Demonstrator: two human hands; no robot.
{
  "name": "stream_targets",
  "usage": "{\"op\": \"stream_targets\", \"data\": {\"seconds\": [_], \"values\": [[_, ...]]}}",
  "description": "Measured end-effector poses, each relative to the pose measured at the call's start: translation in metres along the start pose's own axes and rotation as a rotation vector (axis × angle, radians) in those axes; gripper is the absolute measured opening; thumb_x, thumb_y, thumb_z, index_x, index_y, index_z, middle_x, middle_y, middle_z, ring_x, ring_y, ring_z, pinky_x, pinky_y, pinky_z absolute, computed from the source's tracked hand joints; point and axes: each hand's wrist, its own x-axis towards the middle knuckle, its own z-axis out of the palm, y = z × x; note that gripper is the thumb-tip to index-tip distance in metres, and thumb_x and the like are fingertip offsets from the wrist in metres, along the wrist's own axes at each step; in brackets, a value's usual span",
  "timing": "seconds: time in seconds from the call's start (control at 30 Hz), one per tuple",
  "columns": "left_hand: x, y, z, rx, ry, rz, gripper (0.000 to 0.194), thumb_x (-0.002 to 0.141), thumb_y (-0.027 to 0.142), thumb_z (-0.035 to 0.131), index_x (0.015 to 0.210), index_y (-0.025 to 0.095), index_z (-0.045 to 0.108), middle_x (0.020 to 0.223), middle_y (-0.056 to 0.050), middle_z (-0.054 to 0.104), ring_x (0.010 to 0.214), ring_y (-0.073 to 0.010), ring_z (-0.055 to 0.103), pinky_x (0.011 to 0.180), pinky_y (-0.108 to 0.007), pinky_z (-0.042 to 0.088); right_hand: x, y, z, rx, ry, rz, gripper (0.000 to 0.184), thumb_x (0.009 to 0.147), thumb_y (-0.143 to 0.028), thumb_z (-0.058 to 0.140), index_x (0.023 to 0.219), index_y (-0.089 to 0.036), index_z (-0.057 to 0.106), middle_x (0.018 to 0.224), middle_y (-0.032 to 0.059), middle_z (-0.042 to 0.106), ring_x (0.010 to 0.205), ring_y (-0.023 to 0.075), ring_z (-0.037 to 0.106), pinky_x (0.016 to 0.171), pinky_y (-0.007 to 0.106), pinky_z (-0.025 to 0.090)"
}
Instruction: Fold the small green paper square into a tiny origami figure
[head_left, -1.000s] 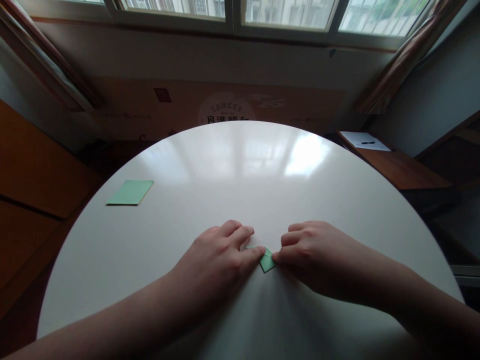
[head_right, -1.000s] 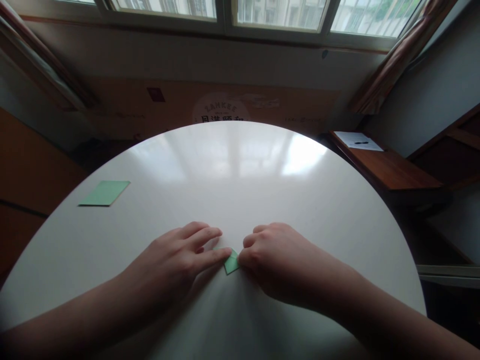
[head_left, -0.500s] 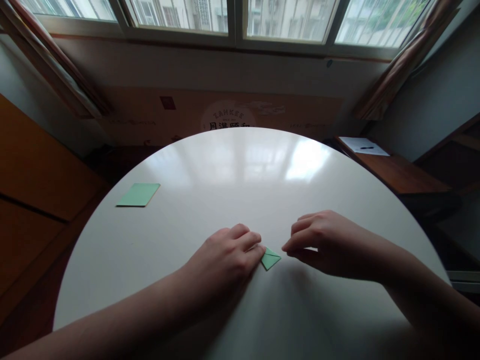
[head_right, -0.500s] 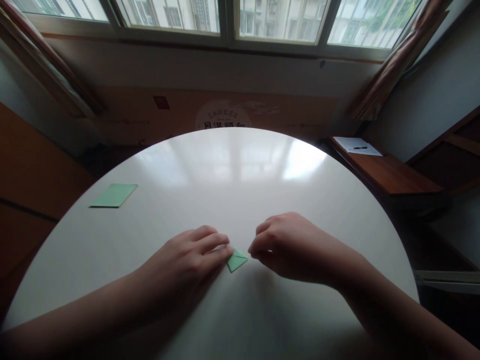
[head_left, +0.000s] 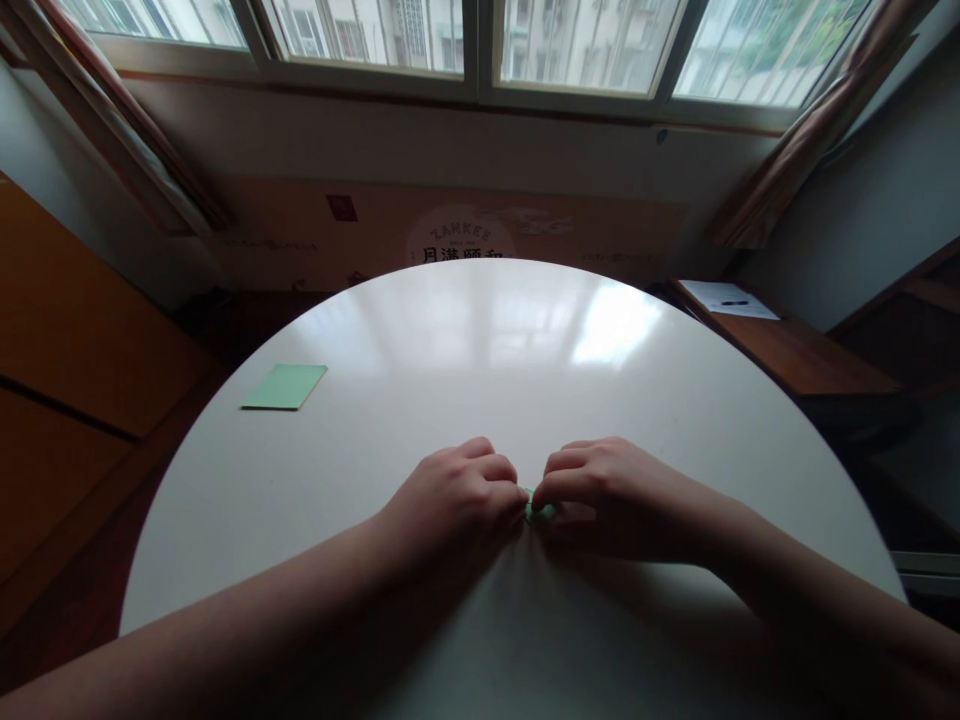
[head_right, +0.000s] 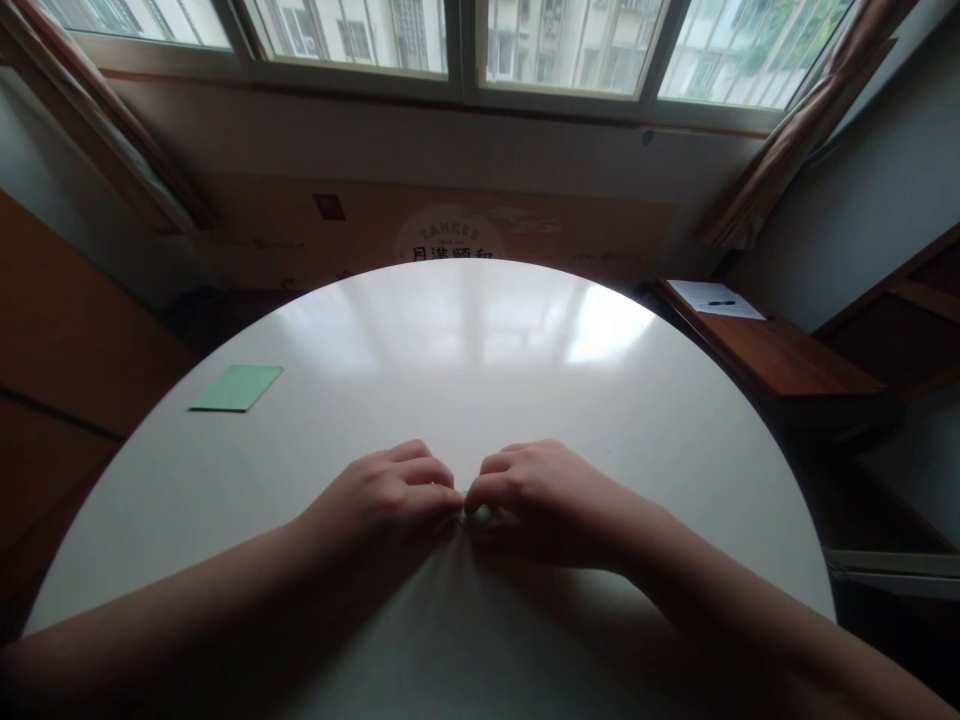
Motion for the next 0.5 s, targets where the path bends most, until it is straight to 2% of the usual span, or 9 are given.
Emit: {"op": "stream_targets", "data": {"seconds": [0.23, 0.4, 0.5], "values": [[0.005, 0.000, -0.016, -0.168, -0.109, -0.113, 0.019, 0.086, 0.024, 0.065, 0.101, 0.027, 0.076, 0.095, -0.003, 0.070, 0.087, -0.0180, 0.061, 0.074, -0.026, 0.049, 0.001, -0.001, 0.005, -0.055, 0.037, 0.008, 0.009, 0.089, -0.026, 0.064, 0.084, -0.021, 0.068, 0.077, -0.0001, 0.066, 0.065, 0.0126, 0.052, 0.058, 0.026, 0.031], [0.006, -0.002, -0.017, -0.213, -0.082, -0.150, 0.023, 0.084, 0.021, 0.066, 0.105, 0.025, 0.075, 0.096, -0.005, 0.069, 0.088, -0.0188, 0.062, 0.074, -0.027, 0.050, 0.003, 0.000, 0.010, -0.079, 0.076, 0.010, 0.013, 0.092, -0.023, 0.061, 0.082, -0.019, 0.068, 0.072, 0.0009, 0.064, 0.062, 0.0130, 0.052, 0.057, 0.027, 0.030], [0.005, -0.001, -0.015, -0.205, -0.053, -0.154, 0.019, 0.084, 0.020, 0.066, 0.100, 0.024, 0.075, 0.094, -0.004, 0.069, 0.086, -0.0183, 0.062, 0.073, -0.027, 0.050, 0.003, 0.000, 0.010, -0.027, 0.072, 0.031, 0.012, 0.091, -0.020, 0.060, 0.085, -0.019, 0.070, 0.074, 0.0018, 0.067, 0.065, 0.0137, 0.057, 0.059, 0.025, 0.034]]}}
